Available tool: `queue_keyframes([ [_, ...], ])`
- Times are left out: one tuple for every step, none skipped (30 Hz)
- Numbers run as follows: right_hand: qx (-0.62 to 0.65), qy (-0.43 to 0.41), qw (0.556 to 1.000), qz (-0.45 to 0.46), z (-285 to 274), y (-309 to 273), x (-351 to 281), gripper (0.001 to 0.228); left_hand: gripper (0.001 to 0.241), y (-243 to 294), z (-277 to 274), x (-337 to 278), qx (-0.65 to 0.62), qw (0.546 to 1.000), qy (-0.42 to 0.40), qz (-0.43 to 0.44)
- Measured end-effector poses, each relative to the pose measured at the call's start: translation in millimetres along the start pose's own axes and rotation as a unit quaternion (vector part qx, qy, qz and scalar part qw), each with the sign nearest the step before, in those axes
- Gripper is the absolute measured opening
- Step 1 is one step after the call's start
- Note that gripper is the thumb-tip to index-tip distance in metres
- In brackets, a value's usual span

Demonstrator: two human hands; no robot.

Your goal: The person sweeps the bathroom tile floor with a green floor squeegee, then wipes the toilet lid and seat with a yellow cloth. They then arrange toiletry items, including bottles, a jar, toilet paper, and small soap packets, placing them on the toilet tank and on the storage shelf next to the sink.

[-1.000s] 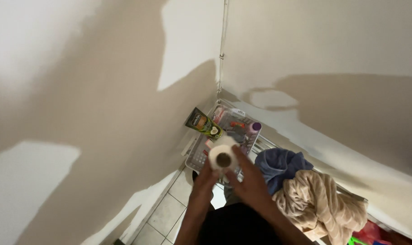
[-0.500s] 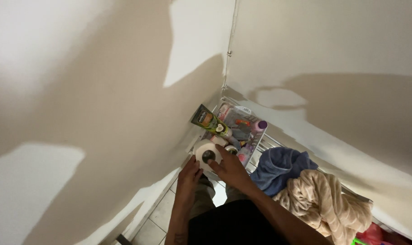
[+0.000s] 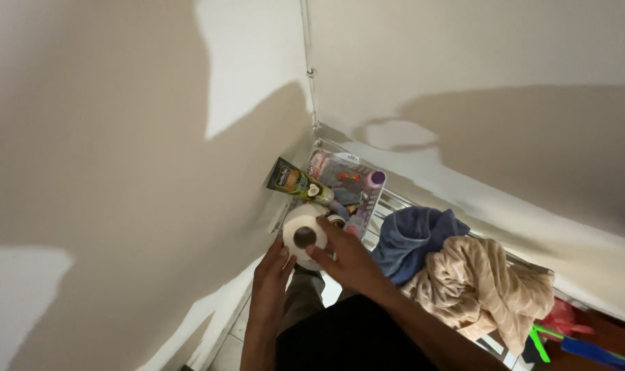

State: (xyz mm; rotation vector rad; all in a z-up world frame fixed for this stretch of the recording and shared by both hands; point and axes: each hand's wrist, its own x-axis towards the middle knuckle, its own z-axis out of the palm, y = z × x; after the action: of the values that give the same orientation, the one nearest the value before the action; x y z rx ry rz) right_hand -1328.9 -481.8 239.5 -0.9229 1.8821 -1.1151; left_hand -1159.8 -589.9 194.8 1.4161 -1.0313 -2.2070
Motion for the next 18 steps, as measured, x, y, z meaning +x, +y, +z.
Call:
queue_keyframes([
  [0.001,0.0,1.0,0.002,-13,-5,2,0.072,0.061,15,15,-4,0.001,1.0,0.001,-0.002],
  [-0.014,-0.014,0.999,0.025,-26,-10,4,0.07,0.06,30,30,-9,0.019,0.999,-0.036,0.009],
  [-0.03,-0.029,0.998,0.047,-39,-15,6,0.068,0.059,44,46,-15,0.035,0.997,-0.07,0.022],
  [-0.03,-0.031,0.998,0.047,-50,-7,11,0.068,0.059,49,57,-9,0.035,0.997,-0.068,0.022],
  [-0.03,-0.018,0.998,0.055,-61,0,18,0.067,0.055,54,68,-1,0.04,0.993,-0.107,0.018],
  [-0.031,-0.004,0.998,0.063,-72,7,26,0.066,0.052,59,78,6,0.046,0.988,-0.145,0.014],
  [-0.032,-0.006,0.998,0.062,-79,20,36,0.066,0.052,56,87,20,0.044,0.988,-0.144,0.015],
  [-0.039,0.012,0.997,0.065,-87,33,46,0.066,0.05,53,96,35,0.027,0.986,-0.166,0.014],
  [-0.046,0.03,0.996,0.069,-95,45,57,0.065,0.048,52,105,50,0.01,0.982,-0.187,0.013],
  [-0.048,0.028,0.996,0.067,-97,45,65,0.065,0.048,32,104,74,0.007,0.982,-0.186,0.014],
  [-0.079,0.048,0.992,0.089,-99,46,72,0.064,0.045,11,102,99,-0.039,0.981,-0.187,0.023],
  [-0.11,0.068,0.985,0.11,-101,48,80,0.063,0.044,-9,101,124,-0.084,0.978,-0.189,0.032],
  [-0.11,0.066,0.986,0.11,-99,57,81,0.063,0.044,-18,101,131,-0.085,0.978,-0.187,0.032],
  [-0.126,0.08,0.983,0.108,-97,67,83,0.062,0.044,-27,101,139,-0.09,0.977,-0.187,0.053],
  [-0.142,0.096,0.979,0.106,-96,77,84,0.061,0.045,-36,102,147,-0.094,0.975,-0.189,0.072],
  [-0.141,0.097,0.979,0.107,-94,81,82,0.061,0.045,-31,105,141,-0.093,0.975,-0.19,0.072],
  [-0.11,0.115,0.984,0.079,-90,86,77,0.06,0.048,-29,105,131,-0.039,0.984,-0.156,0.073],
  [-0.078,0.132,0.987,0.051,-86,91,72,0.058,0.051,-27,106,122,0.015,0.99,-0.121,0.074],
])
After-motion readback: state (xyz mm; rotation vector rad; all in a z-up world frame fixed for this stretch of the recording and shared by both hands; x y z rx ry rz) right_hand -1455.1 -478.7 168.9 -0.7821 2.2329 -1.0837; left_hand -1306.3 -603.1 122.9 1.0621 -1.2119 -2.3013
